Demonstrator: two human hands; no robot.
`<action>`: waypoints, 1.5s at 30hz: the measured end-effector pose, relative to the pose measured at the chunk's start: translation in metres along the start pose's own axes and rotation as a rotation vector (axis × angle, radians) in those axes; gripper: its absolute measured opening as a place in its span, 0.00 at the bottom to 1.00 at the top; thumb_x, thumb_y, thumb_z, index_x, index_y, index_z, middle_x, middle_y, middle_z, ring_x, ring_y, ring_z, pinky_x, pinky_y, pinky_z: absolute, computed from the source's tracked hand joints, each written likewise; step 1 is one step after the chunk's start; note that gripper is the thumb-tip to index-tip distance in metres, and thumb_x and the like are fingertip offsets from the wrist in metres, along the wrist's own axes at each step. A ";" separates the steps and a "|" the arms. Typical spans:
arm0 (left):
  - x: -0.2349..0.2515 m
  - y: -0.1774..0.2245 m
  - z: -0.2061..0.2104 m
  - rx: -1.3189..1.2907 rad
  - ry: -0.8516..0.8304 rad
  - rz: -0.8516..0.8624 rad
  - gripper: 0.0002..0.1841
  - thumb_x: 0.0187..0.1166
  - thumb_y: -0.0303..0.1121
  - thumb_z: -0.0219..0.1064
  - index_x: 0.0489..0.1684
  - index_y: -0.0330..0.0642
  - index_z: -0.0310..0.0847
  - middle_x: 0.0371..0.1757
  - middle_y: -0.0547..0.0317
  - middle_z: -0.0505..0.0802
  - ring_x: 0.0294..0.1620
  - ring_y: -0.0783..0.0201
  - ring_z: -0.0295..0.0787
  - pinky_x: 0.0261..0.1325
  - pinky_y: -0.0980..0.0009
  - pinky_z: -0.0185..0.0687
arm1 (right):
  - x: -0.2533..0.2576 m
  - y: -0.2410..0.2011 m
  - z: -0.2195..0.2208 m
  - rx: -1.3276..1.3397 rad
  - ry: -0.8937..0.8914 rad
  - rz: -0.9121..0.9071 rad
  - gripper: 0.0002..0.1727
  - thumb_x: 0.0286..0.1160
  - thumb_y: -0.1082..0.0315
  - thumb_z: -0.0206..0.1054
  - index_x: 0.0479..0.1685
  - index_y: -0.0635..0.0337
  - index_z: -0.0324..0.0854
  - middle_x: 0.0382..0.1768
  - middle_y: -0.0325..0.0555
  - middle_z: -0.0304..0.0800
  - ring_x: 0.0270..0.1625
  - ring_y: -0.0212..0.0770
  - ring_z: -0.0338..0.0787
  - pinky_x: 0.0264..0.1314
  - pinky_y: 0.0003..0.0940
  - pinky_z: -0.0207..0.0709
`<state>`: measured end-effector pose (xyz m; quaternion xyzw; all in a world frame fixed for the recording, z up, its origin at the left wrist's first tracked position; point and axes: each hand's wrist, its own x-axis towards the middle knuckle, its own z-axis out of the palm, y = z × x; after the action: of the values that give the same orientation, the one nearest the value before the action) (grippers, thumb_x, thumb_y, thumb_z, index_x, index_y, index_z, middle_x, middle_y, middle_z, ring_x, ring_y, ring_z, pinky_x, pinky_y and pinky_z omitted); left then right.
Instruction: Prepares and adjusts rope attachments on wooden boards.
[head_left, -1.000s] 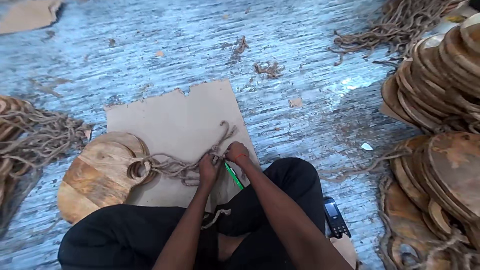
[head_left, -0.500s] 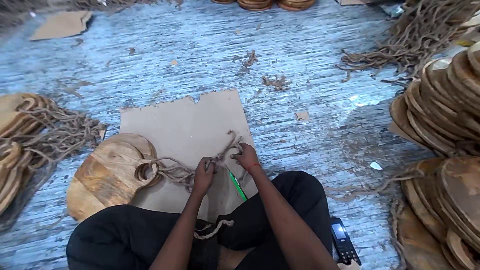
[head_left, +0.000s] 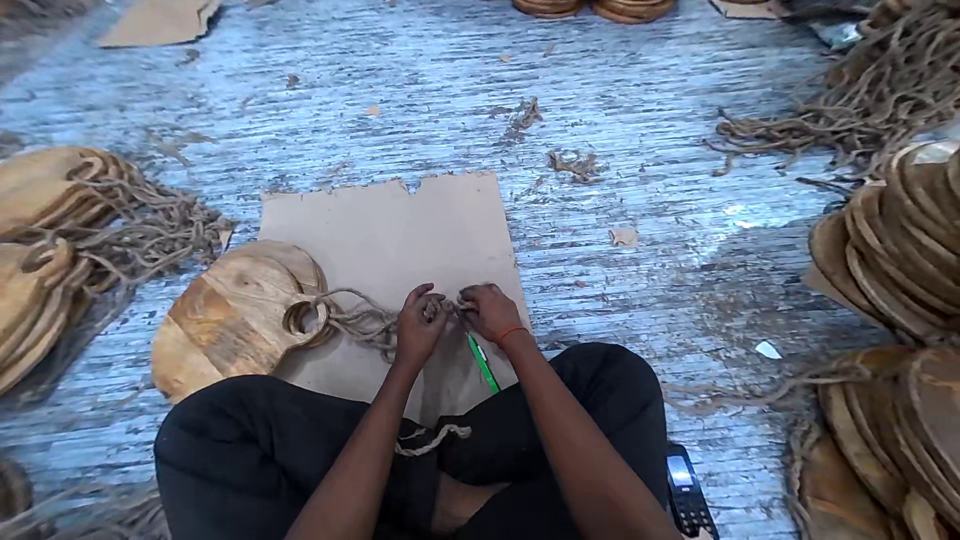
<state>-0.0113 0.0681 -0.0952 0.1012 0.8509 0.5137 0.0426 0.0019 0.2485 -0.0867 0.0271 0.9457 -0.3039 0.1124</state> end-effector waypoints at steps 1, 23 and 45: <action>0.000 0.000 -0.003 0.006 -0.018 0.010 0.12 0.75 0.27 0.74 0.53 0.34 0.90 0.77 0.44 0.84 0.82 0.48 0.76 0.80 0.46 0.74 | -0.003 -0.002 -0.004 -0.004 -0.009 -0.005 0.14 0.77 0.59 0.75 0.58 0.48 0.92 0.60 0.51 0.92 0.65 0.60 0.88 0.59 0.64 0.82; -0.009 0.001 -0.001 -0.099 -0.223 -0.401 0.13 0.78 0.35 0.76 0.56 0.42 0.90 0.35 0.53 0.93 0.23 0.63 0.87 0.32 0.64 0.87 | 0.002 0.018 -0.014 0.419 -0.280 0.155 0.14 0.80 0.60 0.74 0.53 0.60 0.91 0.41 0.50 0.93 0.39 0.43 0.89 0.51 0.47 0.81; -0.007 0.001 0.020 0.131 -0.204 -0.462 0.11 0.84 0.37 0.68 0.50 0.42 0.93 0.45 0.46 0.95 0.50 0.48 0.92 0.59 0.42 0.82 | 0.011 0.018 -0.002 0.345 -0.280 0.350 0.17 0.77 0.57 0.76 0.53 0.63 0.89 0.50 0.60 0.92 0.53 0.57 0.90 0.60 0.61 0.79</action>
<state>-0.0005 0.0843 -0.1036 -0.0417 0.8741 0.4214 0.2378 -0.0070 0.2640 -0.0973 0.1667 0.8361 -0.4372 0.2863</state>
